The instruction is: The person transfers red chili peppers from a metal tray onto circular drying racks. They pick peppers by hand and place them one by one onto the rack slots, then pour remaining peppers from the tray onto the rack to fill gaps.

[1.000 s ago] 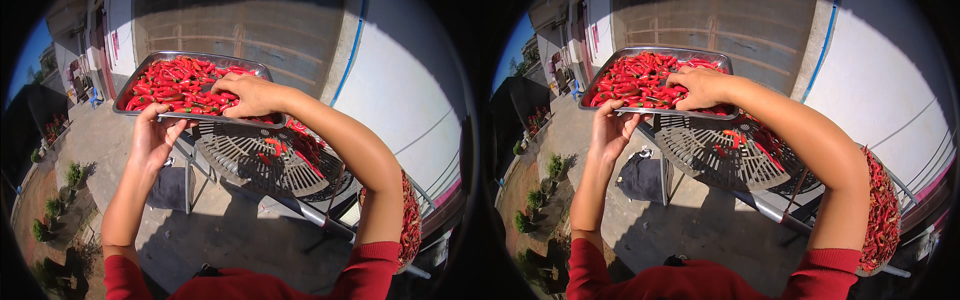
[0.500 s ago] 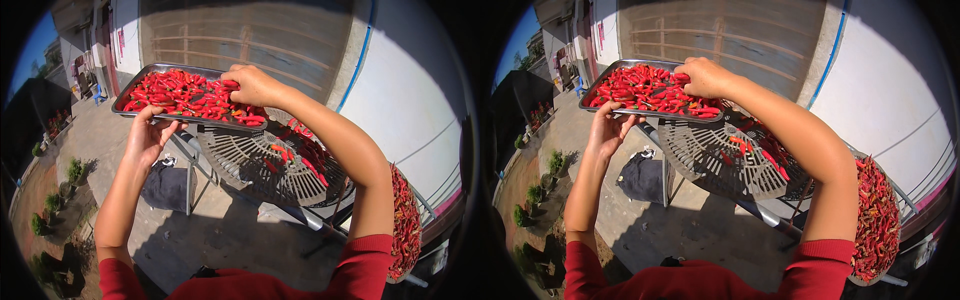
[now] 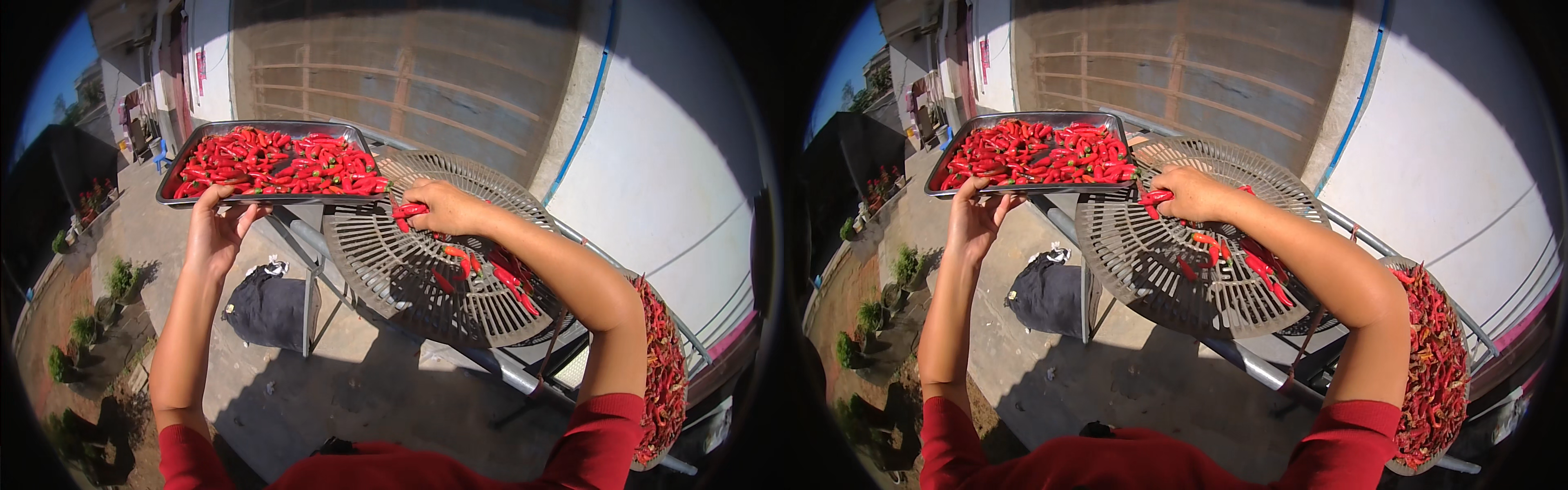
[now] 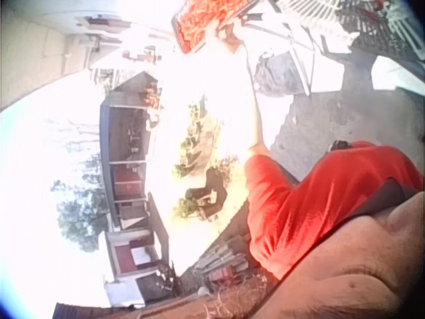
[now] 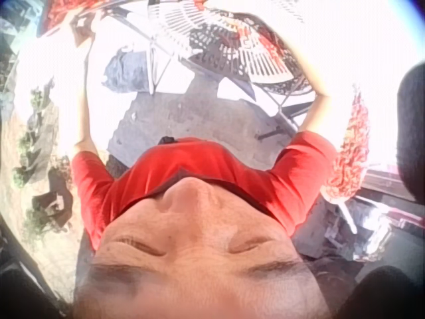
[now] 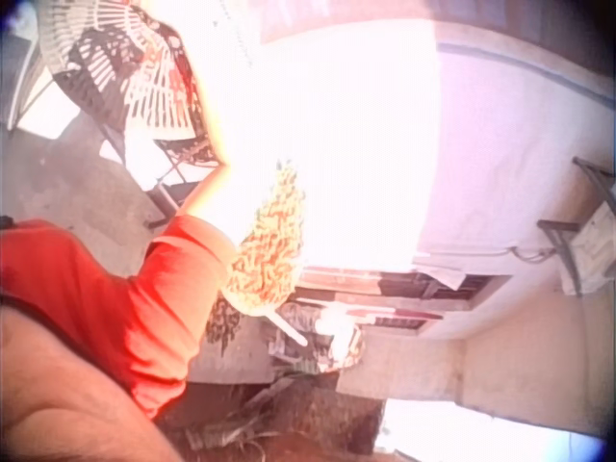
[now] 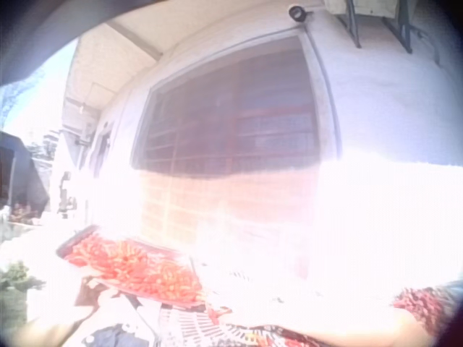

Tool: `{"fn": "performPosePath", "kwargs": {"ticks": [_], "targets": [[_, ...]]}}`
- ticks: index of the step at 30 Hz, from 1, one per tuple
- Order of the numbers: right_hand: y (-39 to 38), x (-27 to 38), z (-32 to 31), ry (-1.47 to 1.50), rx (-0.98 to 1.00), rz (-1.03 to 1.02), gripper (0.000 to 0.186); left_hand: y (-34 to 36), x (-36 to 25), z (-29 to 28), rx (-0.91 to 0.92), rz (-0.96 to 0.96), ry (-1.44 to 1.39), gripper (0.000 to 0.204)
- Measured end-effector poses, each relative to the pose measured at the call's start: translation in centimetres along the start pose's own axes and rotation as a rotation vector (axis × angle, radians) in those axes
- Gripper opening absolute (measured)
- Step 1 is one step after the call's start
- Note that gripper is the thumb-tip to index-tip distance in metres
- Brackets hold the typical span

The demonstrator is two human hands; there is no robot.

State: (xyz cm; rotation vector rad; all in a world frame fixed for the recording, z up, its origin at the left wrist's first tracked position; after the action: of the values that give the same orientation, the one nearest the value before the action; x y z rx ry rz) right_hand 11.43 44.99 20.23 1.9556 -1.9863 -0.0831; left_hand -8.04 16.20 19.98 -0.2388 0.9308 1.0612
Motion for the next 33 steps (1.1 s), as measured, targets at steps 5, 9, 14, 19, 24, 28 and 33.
{"fn": "performPosePath", "kwargs": {"ticks": [5, 9, 14, 19, 24, 28, 33], "targets": [[3.0, -1.3, -0.6, -0.107, -0.098, -0.06, 0.03, -0.1, -0.3, -0.8, -0.008, -0.002, -0.021, 0.024], [5.4, -5.2, -0.9, -0.231, -0.048, 0.14, 0.031, -0.8, -0.9, -0.6, 0.002, 0.003, -0.019, 0.025], [4.8, -7.3, -3.2, -0.359, -0.14, 0.192, 0.028, -0.5, -1.1, 0.5, 0.068, 0.001, -0.034, 0.027], [7.2, 4.1, -6.9, 0.036, -0.272, 0.036, 0.053, -0.5, -1.2, -0.5, 0.051, 0.004, -0.046, 0.023], [10.2, 6.3, -4.2, -0.097, -0.096, 0.045, 0.103, -0.8, -0.5, 1.5, 0.113, -0.041, -0.097, 0.023], [11.1, 3.6, -3.7, -0.294, -0.062, 0.188, 0.109, -1.3, 0.3, 2.6, 0.175, -0.07, -0.071, 0.023], [9.7, 4.2, -3.8, -0.17, 0.092, 0.334, 0.112, -0.9, 0.4, 2.5, 0.18, -0.058, -0.051, 0.02]]}}
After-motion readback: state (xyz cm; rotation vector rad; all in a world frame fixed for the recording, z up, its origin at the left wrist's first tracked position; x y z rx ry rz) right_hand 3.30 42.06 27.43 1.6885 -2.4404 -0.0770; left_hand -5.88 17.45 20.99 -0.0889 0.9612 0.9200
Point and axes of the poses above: each hand's wrist, its own y-axis towards the middle knuckle, its own z-axis out of the palm, x = y × z, the point moved 3 cm from there along y, towards the middle knuckle, and after that the axes turned 5 degrees about z, right-handed, at the moved point
